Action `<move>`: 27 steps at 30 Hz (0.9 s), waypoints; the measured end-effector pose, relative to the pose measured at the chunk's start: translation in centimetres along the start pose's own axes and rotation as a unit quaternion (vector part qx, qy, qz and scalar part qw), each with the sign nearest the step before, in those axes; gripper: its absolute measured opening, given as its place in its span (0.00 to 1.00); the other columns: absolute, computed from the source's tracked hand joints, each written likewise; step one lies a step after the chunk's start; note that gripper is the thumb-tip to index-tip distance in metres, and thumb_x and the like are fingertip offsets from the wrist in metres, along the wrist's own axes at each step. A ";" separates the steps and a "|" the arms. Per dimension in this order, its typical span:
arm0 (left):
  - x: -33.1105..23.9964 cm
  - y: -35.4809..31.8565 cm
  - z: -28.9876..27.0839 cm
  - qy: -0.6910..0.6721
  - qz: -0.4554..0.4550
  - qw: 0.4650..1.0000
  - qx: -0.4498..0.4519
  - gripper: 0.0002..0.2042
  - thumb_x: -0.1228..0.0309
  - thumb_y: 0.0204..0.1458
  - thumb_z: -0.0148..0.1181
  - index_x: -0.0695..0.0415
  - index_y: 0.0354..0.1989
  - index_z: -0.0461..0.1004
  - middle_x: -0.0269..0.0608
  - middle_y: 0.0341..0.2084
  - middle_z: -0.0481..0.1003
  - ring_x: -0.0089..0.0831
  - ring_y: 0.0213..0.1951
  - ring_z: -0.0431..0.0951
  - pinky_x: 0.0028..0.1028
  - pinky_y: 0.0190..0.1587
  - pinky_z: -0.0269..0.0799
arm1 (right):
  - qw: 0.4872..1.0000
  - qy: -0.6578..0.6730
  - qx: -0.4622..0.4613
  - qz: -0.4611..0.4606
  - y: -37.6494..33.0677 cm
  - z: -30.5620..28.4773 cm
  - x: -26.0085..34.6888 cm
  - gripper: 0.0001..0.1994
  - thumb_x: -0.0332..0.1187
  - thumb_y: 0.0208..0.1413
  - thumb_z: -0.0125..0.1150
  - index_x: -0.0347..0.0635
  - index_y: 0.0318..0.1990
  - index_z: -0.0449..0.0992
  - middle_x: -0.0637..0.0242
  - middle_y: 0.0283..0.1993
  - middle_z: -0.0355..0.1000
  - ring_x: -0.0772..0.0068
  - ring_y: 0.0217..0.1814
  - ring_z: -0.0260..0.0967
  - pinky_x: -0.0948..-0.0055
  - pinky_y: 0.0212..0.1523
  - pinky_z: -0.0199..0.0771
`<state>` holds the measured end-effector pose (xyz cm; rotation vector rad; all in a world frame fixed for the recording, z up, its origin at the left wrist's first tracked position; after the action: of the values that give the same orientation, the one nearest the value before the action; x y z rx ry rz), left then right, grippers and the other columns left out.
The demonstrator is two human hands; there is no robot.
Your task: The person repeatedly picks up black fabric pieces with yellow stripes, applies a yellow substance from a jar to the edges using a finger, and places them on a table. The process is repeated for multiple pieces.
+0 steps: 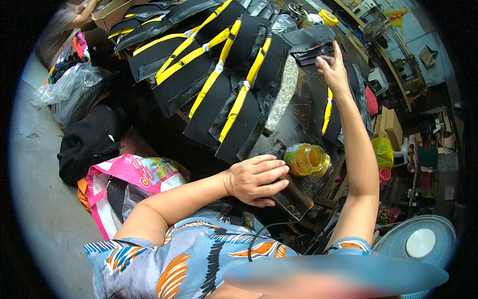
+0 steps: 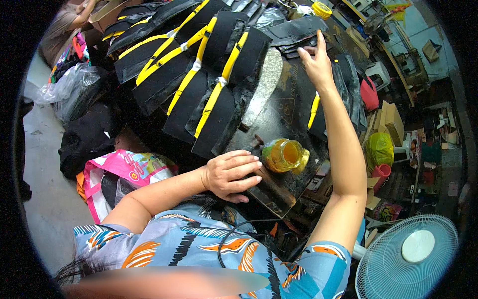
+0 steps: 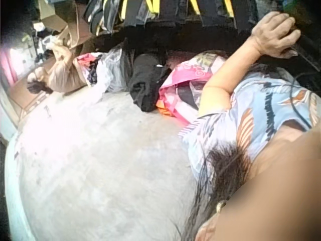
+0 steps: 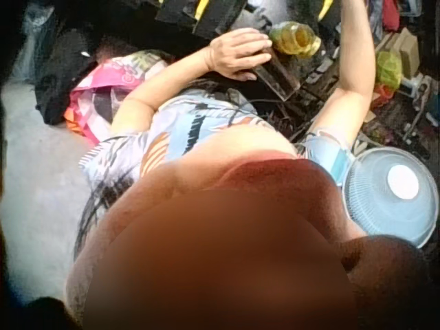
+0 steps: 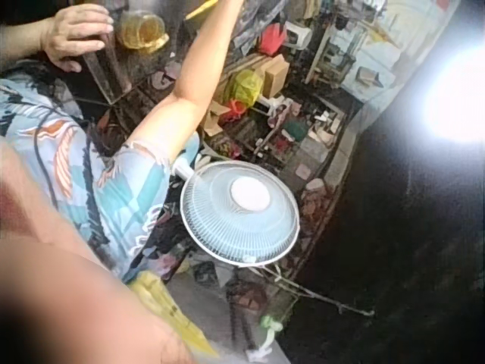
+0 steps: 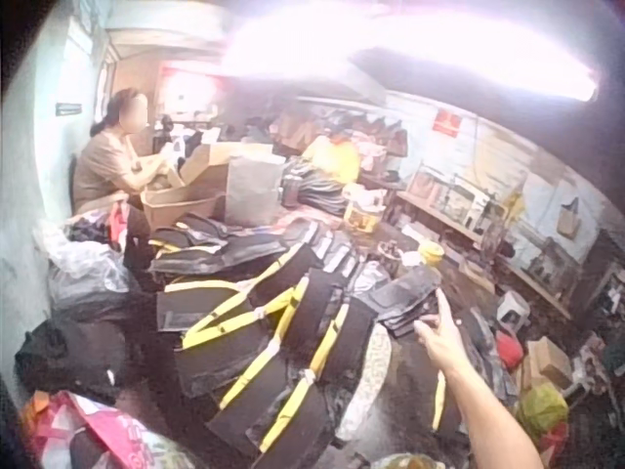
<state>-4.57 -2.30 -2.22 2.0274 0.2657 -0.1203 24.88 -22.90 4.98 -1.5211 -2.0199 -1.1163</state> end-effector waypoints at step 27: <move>-0.6 0.4 -0.2 0.003 -0.095 0.995 0.006 0.24 0.48 0.50 0.58 0.57 0.44 0.74 0.51 0.51 0.71 0.43 0.55 0.73 0.63 0.65 0.47 | 0.952 -0.250 -0.092 -0.151 8.9 2.3 4.8 0.40 0.25 0.49 0.52 0.59 0.72 0.49 0.47 0.38 0.75 0.50 0.41 0.75 0.58 0.44 0.72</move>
<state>-5.08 -2.42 -1.66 2.0122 0.4636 -0.2345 31.85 -17.19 10.20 -1.7681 -2.6236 -1.1392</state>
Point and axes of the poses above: each hand's wrist, its own y-axis towards the middle knuckle, its own z-axis out of the palm, x = y × z, the point moved 5 cm from there along y, towards the middle knuckle
